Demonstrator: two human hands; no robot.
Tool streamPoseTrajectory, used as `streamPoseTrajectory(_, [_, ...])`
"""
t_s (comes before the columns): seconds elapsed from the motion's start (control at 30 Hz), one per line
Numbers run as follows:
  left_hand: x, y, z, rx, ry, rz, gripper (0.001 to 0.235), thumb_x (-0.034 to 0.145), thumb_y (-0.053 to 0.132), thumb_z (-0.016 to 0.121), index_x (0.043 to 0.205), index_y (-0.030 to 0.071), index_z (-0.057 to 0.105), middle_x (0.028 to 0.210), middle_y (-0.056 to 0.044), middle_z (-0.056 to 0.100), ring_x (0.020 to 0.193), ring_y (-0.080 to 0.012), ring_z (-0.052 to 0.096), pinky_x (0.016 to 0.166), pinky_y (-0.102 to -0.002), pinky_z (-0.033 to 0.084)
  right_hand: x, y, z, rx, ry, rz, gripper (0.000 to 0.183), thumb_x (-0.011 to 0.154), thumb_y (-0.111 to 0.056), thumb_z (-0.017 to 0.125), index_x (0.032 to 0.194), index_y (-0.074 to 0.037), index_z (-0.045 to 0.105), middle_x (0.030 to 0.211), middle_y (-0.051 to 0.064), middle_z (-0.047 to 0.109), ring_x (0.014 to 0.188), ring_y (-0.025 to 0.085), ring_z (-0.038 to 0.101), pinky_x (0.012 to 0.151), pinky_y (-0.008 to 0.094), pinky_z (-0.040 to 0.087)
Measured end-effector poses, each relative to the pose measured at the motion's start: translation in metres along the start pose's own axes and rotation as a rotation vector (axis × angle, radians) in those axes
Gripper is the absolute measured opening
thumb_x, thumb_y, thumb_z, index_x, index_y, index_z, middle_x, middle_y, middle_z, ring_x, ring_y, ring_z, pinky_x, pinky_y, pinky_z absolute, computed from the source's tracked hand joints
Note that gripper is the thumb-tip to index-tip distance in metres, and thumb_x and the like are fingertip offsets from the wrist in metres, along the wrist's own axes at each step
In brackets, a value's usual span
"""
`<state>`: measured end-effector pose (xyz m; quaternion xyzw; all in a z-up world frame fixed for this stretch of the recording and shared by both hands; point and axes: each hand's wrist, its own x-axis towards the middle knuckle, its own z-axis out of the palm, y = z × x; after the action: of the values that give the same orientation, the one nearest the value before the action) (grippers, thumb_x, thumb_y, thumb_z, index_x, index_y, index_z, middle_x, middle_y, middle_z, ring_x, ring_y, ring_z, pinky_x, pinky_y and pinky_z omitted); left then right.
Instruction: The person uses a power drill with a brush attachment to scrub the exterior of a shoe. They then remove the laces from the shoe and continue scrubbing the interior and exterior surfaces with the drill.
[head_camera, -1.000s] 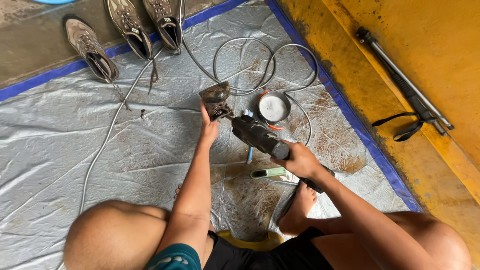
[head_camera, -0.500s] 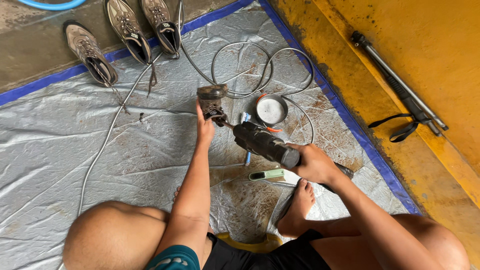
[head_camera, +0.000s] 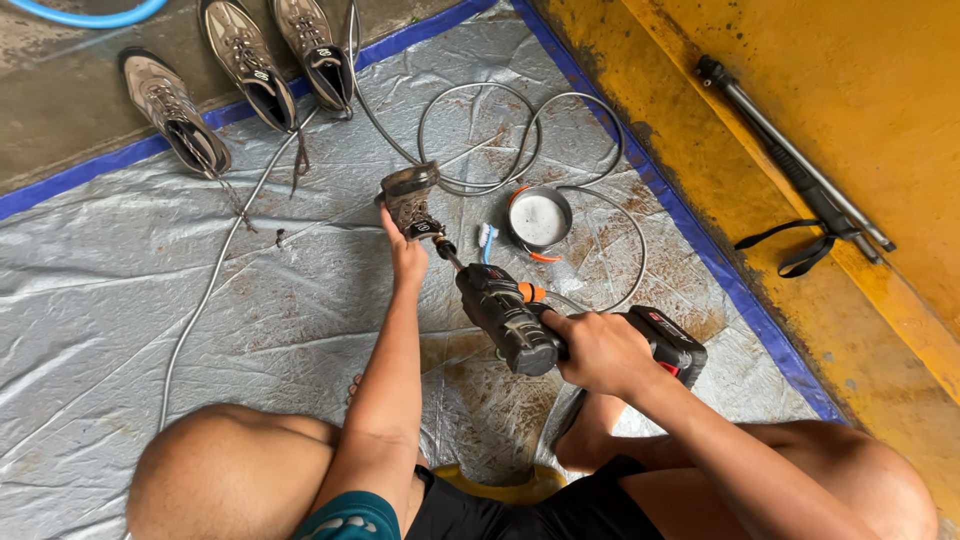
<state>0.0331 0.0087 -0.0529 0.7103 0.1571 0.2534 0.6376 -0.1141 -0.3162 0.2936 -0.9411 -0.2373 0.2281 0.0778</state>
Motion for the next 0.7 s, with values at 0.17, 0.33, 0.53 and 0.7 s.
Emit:
streamPoseTrajectory(0.17, [0.000, 0.039, -0.002, -0.006, -0.035, -0.158, 0.062, 0.119, 0.023, 0.041, 0.176, 0.019, 0.017, 0.169, -0.034, 0.041, 0.154, -0.0544, 0.044, 0.126, -0.068, 0.043, 0.010, 0.012, 0.020, -0.030, 0.056, -0.036, 0.042, 0.076, -0.030, 0.069, 0.119, -0.027, 0.069, 0.093, 0.005, 0.081, 0.091, 0.039, 0.080, 0.087, 0.055, 0.064])
streamPoseTrajectory(0.33, [0.000, 0.053, 0.003, -0.109, -0.077, -0.474, 0.065, 0.117, 0.032, 0.051, 0.175, 0.042, 0.023, 0.172, -0.018, 0.044, 0.144, -0.0554, 0.054, 0.101, -0.070, 0.061, 0.022, 0.027, 0.036, -0.133, 0.153, -0.122, 0.044, 0.078, -0.029, 0.072, 0.122, -0.025, 0.068, 0.091, 0.008, 0.078, 0.088, 0.040, 0.079, 0.087, 0.056, 0.064])
streamPoseTrajectory(0.53, [-0.012, 0.099, 0.000, -0.334, -0.127, -0.352, 0.063, 0.120, 0.023, 0.044, 0.177, 0.028, 0.019, 0.179, -0.028, 0.026, 0.155, -0.0613, 0.037, 0.119, -0.078, 0.041, 0.049, 0.069, 0.050, -0.060, 0.197, -0.174, 0.057, 0.072, -0.024, 0.070, 0.128, -0.023, 0.068, 0.095, 0.010, 0.079, 0.092, 0.045, 0.078, 0.087, 0.060, 0.063])
streamPoseTrajectory(0.7, [-0.010, 0.105, 0.004, -0.504, -0.170, -0.044, 0.062, 0.120, 0.011, 0.041, 0.178, 0.025, 0.023, 0.180, -0.023, 0.029, 0.163, -0.0413, 0.030, 0.130, -0.064, 0.032, 0.053, 0.091, 0.062, -0.001, 0.182, -0.150, 0.070, 0.068, -0.027, 0.070, 0.138, -0.027, 0.065, 0.098, 0.007, 0.079, 0.096, 0.043, 0.078, 0.088, 0.061, 0.063])
